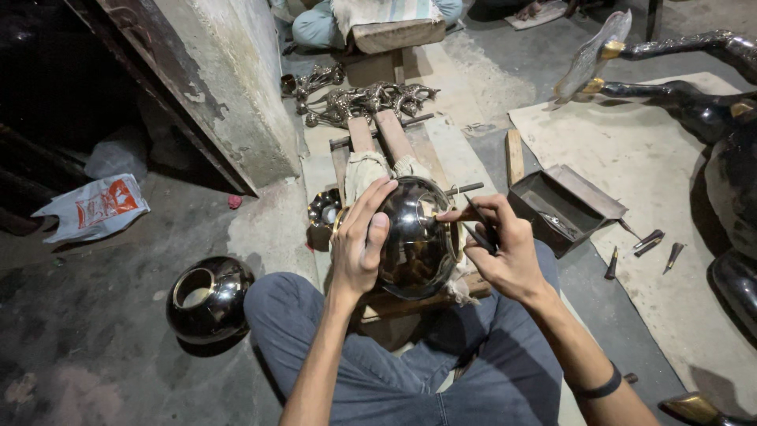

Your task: The person sits on the floor and uses a small metal tool to polish the surface of a shiny metal pot. They rotate the pot with one hand while applying the tool with the other, working around the rim and body of the pot.

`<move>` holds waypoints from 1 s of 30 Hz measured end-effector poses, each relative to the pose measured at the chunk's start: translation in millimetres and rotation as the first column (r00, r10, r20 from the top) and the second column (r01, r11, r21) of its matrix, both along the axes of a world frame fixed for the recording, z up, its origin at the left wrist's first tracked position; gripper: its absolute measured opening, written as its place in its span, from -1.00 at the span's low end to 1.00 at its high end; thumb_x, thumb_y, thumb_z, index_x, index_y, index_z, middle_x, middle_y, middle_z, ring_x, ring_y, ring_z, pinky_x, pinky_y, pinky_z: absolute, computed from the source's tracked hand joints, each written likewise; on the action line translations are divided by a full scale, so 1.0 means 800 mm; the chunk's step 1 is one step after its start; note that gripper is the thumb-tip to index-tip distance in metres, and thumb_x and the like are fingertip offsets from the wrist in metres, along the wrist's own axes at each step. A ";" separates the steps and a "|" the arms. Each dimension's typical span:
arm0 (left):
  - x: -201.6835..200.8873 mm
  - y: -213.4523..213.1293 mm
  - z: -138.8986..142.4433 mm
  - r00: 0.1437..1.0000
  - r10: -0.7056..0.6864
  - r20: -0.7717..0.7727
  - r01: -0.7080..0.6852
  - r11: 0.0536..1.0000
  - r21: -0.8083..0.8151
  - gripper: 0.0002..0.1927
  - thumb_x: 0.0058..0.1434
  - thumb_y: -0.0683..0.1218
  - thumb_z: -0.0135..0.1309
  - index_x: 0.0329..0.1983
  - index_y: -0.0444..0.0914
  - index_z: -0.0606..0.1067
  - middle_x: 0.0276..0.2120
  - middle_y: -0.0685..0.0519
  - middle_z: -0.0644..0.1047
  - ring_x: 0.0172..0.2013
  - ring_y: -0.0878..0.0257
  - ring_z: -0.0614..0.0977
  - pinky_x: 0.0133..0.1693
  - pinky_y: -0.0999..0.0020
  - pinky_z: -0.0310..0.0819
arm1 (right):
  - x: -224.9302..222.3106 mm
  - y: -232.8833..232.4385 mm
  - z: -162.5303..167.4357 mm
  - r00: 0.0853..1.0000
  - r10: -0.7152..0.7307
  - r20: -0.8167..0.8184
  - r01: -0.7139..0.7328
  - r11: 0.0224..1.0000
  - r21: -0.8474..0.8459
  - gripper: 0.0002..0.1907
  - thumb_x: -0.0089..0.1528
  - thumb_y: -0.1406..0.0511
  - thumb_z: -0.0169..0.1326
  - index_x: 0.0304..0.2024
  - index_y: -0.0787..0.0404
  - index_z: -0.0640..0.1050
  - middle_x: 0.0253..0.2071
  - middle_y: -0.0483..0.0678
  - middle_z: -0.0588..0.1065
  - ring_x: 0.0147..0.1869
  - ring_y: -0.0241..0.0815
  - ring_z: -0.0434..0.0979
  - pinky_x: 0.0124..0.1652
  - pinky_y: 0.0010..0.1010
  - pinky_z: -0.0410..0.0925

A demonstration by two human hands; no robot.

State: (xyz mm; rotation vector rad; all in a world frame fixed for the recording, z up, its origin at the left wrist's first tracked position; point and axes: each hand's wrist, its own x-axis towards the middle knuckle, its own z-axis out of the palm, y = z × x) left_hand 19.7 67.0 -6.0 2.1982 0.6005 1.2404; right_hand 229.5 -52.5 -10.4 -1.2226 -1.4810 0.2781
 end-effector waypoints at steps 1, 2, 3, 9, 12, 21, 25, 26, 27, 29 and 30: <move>0.000 0.000 0.000 1.000 0.003 -0.002 -0.003 1.000 -0.002 -0.33 0.47 0.29 -0.40 0.32 -0.20 0.45 0.33 -0.15 0.46 0.32 -0.13 0.50 0.32 0.14 0.33 | -0.001 0.002 0.000 1.000 -0.010 0.006 0.010 1.000 -0.002 -0.52 0.04 0.55 0.00 0.03 0.34 0.30 -0.05 0.01 0.67 -0.41 -0.46 0.40 -0.38 -0.62 0.31; 0.000 0.000 0.000 1.000 0.005 -0.004 -0.005 1.000 -0.003 -0.33 0.48 0.30 -0.41 0.32 -0.20 0.45 0.33 -0.14 0.46 0.32 -0.13 0.50 0.32 0.14 0.33 | 0.000 0.004 0.000 1.000 -0.020 0.011 0.020 1.000 -0.003 -0.51 0.03 0.55 0.00 0.03 0.34 0.30 -0.05 0.01 0.67 -0.44 -0.45 0.38 -0.39 -0.61 0.30; 0.000 0.001 0.000 1.000 0.008 -0.007 -0.008 1.000 -0.003 -0.32 0.48 0.30 -0.42 0.33 -0.19 0.45 0.33 -0.14 0.46 0.32 -0.13 0.50 0.32 0.14 0.33 | 0.000 0.007 0.000 1.000 -0.013 0.028 0.013 1.000 0.025 -0.54 0.07 0.55 0.00 0.03 0.33 0.30 -0.04 0.01 0.67 -0.38 -0.44 0.43 -0.33 -0.60 0.34; 0.001 0.001 -0.002 1.000 0.025 -0.018 -0.025 0.999 -0.037 -0.28 0.43 0.34 -0.46 0.33 -0.17 0.46 0.34 -0.13 0.44 0.31 -0.14 0.48 0.30 0.13 0.33 | 0.006 0.018 -0.001 0.995 -0.097 0.000 0.097 0.993 -0.069 -0.56 0.11 0.53 0.00 0.06 0.34 0.33 0.00 0.03 0.68 -0.21 -0.25 0.55 -0.20 -0.47 0.40; 0.000 0.001 -0.003 1.000 0.007 -0.001 -0.007 1.000 -0.028 -0.28 0.44 0.34 -0.43 0.32 -0.18 0.45 0.34 -0.14 0.45 0.31 -0.15 0.50 0.31 0.12 0.34 | 0.007 0.011 -0.007 1.000 -0.005 0.000 0.005 0.999 0.032 -0.57 0.15 0.54 -0.04 0.09 0.35 0.31 0.08 0.08 0.62 0.18 -0.17 0.62 0.14 -0.44 0.44; 0.002 0.010 0.015 0.998 -0.022 -0.053 0.020 0.999 -0.042 -0.36 0.43 0.27 -0.34 0.29 -0.20 0.46 0.24 -0.15 0.53 0.27 -0.13 0.54 0.26 0.15 0.37 | 0.011 -0.023 -0.003 0.952 -0.305 0.024 0.306 0.945 -0.118 -0.65 0.32 0.40 0.14 0.17 0.30 0.59 -0.25 -0.05 0.41 -0.23 -0.30 0.41 -0.25 -0.47 0.30; 0.007 0.025 0.026 0.990 -0.049 -0.134 0.033 0.992 -0.122 -0.36 0.38 0.29 -0.34 0.29 -0.13 0.46 0.17 -0.13 0.57 0.17 -0.08 0.60 0.16 0.20 0.43 | 0.006 -0.053 0.020 0.958 -0.253 -0.138 0.213 0.944 -0.253 -0.67 0.33 0.37 0.12 0.14 0.27 0.63 -0.32 -0.09 0.34 -0.45 -0.38 0.34 -0.47 -0.52 0.25; 0.009 0.029 0.029 0.987 -0.045 -0.151 0.026 0.992 -0.127 -0.36 0.37 0.29 -0.35 0.29 -0.11 0.47 0.15 -0.12 0.58 0.15 -0.09 0.61 0.13 0.20 0.44 | 0.005 -0.057 0.028 0.953 -0.250 -0.171 0.193 0.936 -0.293 -0.68 0.32 0.36 0.13 0.13 0.26 0.64 -0.34 -0.08 0.36 -0.51 -0.39 0.37 -0.52 -0.53 0.26; 0.010 0.032 0.030 0.984 -0.041 -0.171 0.017 0.990 -0.140 -0.36 0.36 0.29 -0.35 0.28 -0.09 0.47 0.14 -0.12 0.59 0.12 -0.09 0.62 0.11 0.20 0.45 | 0.002 -0.063 0.034 0.947 -0.252 -0.199 0.172 0.922 -0.346 -0.63 0.27 0.36 0.15 0.14 0.23 0.61 -0.37 -0.09 0.42 -0.53 -0.41 0.41 -0.54 -0.54 0.29; 0.013 0.037 0.031 0.974 -0.027 -0.224 -0.018 0.981 -0.194 -0.36 0.35 0.31 -0.35 0.27 -0.06 0.49 0.10 -0.12 0.60 0.10 -0.10 0.63 0.09 0.18 0.45 | -0.006 -0.065 0.046 0.931 -0.260 -0.255 0.128 0.889 -0.440 -0.50 0.15 0.37 0.21 0.18 0.17 0.53 -0.44 -0.10 0.55 -0.56 -0.44 0.49 -0.60 -0.56 0.34; 0.014 0.039 0.032 0.968 -0.022 -0.251 -0.035 0.975 -0.219 -0.35 0.35 0.32 -0.35 0.27 -0.05 0.49 0.08 -0.13 0.61 0.09 -0.11 0.63 0.09 0.17 0.45 | -0.010 -0.065 0.051 0.930 -0.273 -0.246 0.140 0.882 -0.451 -0.52 0.14 0.37 0.24 0.14 0.21 0.51 -0.47 -0.07 0.56 -0.55 -0.42 0.50 -0.60 -0.54 0.35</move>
